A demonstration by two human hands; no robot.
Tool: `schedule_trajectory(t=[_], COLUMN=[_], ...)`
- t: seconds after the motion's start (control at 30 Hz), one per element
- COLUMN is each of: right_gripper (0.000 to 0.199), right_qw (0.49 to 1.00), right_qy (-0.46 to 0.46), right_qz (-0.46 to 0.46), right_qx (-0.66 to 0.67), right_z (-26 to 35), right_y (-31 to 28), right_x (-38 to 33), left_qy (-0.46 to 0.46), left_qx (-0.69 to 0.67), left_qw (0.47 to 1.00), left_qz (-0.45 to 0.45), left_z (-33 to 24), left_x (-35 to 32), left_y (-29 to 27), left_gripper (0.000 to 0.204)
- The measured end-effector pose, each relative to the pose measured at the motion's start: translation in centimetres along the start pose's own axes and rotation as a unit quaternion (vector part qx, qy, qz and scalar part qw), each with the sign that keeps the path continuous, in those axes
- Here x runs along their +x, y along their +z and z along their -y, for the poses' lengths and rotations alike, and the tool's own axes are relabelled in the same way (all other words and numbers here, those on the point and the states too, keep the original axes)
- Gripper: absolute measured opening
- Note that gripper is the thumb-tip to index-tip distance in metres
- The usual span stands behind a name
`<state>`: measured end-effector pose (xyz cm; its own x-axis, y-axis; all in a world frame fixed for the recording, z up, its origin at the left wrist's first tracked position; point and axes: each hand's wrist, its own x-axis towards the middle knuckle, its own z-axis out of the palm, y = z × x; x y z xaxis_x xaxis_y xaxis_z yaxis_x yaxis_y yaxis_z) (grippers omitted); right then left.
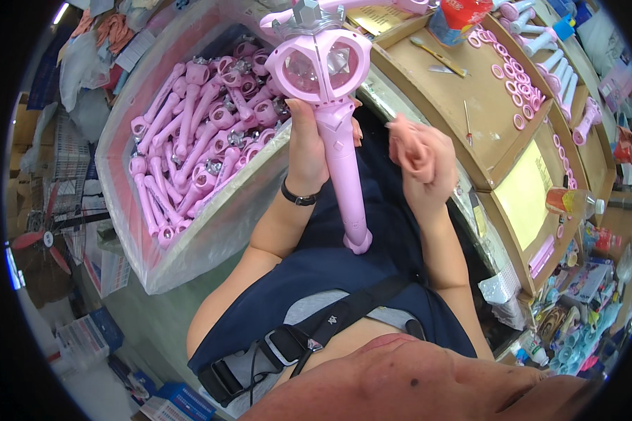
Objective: The person assembles pink plastic batons by inserting a small metal pin into the head, wiping the surface with a cloth, and attaching a pink ring to the handle. The person repeats this sequence for multiple batons, placing finished units on the table.
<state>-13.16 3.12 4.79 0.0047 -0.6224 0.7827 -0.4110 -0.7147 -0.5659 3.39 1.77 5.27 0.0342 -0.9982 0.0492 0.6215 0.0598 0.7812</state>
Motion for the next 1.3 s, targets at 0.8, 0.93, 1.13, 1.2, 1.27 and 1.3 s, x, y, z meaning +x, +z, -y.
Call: schedule_trajectory(t=[0.8, 0.93, 1.13, 1.2, 1.27, 1.3], right_gripper=[0.029, 0.051, 0.060, 0.069, 0.070, 0.071], right_qw=[0.701, 0.841, 0.906, 0.877, 0.817, 0.812], right_qy=[0.570, 0.342, 0.250, 0.303, 0.355, 0.363], right_qz=[-0.081, 0.048, 0.100, 0.060, 0.023, 0.008], right_qx=[0.420, 0.415, 0.328, 0.369, 0.454, 0.457], right_z=[1.0, 1.6, 1.8, 2.3, 2.8, 3.0], right_y=[-2.9, -1.0, -0.1, -0.3, -0.5, -0.5], right_x=[-10.6, -10.3, -10.2, -9.9, -9.4, -9.2], left_qy=[0.040, 0.079, 0.095, 0.066, 0.051, 0.043], left_qx=[-0.126, -0.102, -0.125, -0.170, -0.231, -0.248], left_qw=[0.974, 0.964, 0.977, 0.976, 0.969, 0.965], left_qz=[-0.186, -0.231, -0.142, -0.117, -0.072, -0.074], left_z=[-3.2, -2.4, -2.1, -2.0, -1.7, -1.6], left_x=[3.7, 3.2, 2.6, 2.5, 2.5, 2.5], left_y=[-6.9, -6.6, -5.1, -4.8, -4.8, -4.9], left_gripper=[0.067, 0.056, 0.048, 0.050, 0.052, 0.054])
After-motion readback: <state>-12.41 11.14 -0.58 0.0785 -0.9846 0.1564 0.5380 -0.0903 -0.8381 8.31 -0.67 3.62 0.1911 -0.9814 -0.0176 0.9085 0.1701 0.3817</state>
